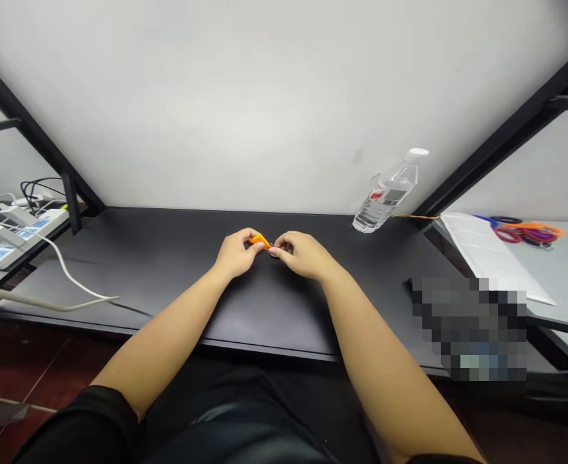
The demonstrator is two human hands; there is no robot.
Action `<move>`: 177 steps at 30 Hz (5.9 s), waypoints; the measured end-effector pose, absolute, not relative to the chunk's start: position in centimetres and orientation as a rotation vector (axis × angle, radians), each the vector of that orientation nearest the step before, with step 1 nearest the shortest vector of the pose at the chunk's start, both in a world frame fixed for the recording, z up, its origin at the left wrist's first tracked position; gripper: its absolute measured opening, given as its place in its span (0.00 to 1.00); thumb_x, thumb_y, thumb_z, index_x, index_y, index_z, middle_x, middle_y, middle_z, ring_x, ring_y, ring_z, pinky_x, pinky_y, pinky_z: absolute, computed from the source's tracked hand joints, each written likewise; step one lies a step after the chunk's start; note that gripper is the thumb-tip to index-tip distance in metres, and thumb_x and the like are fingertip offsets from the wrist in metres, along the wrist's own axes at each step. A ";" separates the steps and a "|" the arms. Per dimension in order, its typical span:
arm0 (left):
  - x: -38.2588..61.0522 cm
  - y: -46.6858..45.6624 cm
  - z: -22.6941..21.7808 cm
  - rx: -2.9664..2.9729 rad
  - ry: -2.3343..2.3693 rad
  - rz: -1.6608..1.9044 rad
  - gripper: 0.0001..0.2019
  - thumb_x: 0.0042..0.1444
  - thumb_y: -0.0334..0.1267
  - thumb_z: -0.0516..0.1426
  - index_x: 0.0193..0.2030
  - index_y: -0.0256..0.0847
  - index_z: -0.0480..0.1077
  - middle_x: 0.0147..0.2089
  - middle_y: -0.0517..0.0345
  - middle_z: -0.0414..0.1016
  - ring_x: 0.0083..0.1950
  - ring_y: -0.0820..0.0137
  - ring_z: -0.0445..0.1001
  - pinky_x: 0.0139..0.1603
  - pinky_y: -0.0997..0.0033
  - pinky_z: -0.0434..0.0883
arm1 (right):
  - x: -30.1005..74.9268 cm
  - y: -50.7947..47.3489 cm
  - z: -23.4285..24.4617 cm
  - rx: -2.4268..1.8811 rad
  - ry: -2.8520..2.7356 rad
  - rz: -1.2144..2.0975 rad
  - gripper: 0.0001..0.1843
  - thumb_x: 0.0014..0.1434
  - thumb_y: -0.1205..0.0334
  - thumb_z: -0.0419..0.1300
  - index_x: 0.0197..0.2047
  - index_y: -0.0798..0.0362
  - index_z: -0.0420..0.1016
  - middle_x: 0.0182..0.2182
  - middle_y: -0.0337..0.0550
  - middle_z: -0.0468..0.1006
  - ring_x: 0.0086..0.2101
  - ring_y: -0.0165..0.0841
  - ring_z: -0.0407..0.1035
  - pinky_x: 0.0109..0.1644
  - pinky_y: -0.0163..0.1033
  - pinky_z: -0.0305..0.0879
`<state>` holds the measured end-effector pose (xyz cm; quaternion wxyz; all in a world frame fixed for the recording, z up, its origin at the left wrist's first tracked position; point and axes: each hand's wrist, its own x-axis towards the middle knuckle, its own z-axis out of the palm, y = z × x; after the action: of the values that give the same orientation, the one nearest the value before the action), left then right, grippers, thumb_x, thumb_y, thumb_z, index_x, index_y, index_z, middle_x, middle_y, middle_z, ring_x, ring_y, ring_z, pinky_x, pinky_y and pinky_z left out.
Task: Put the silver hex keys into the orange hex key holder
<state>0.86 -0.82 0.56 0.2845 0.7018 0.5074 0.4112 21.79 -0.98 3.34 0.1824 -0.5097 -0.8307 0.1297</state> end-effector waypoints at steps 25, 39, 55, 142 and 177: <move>0.4 -0.8 0.9 1.924 1.270 1.124 0.06 0.58 0.38 0.61 0.41 0.43 0.76 0.41 0.58 0.82 0.37 0.69 0.76 0.41 0.67 0.71 | 23.8 -0.5 4.0 -1.171 -2.088 0.599 0.10 0.61 0.53 0.61 0.35 0.51 0.76 0.30 0.41 0.78 0.29 0.33 0.69 0.35 0.39 0.65; 0.6 -0.8 0.8 1.838 1.153 1.183 0.07 0.59 0.41 0.61 0.41 0.41 0.75 0.42 0.56 0.82 0.38 0.68 0.78 0.42 0.67 0.73 | 21.6 -1.1 3.2 -0.892 -1.730 0.706 0.12 0.59 0.50 0.67 0.39 0.50 0.78 0.35 0.43 0.81 0.36 0.37 0.76 0.46 0.45 0.74; 0.9 -1.3 1.4 1.837 1.273 1.235 0.07 0.59 0.40 0.60 0.41 0.42 0.75 0.43 0.55 0.82 0.39 0.69 0.77 0.41 0.68 0.71 | 20.8 -1.3 3.3 -1.086 -1.768 0.656 0.16 0.64 0.48 0.61 0.45 0.50 0.81 0.45 0.46 0.85 0.46 0.41 0.78 0.56 0.46 0.72; 0.6 -1.6 1.8 1.908 1.367 1.112 0.06 0.59 0.39 0.60 0.41 0.43 0.76 0.41 0.59 0.82 0.36 0.70 0.75 0.41 0.69 0.70 | 23.1 -1.0 3.6 -1.675 -2.499 0.857 0.16 0.52 0.46 0.68 0.31 0.49 0.74 0.31 0.40 0.79 0.29 0.33 0.69 0.29 0.38 0.56; 0.9 -1.8 2.0 1.908 1.299 1.080 0.06 0.58 0.39 0.61 0.41 0.42 0.75 0.39 0.58 0.82 0.37 0.70 0.77 0.43 0.69 0.73 | 21.7 -1.7 4.4 -1.152 -2.031 0.682 0.17 0.65 0.48 0.58 0.43 0.50 0.83 0.42 0.45 0.84 0.37 0.38 0.75 0.44 0.40 0.68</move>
<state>0.94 -1.77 1.99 0.2921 0.7160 0.4876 0.4054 21.68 -1.68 4.37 0.3471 -0.4442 -0.7830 0.2628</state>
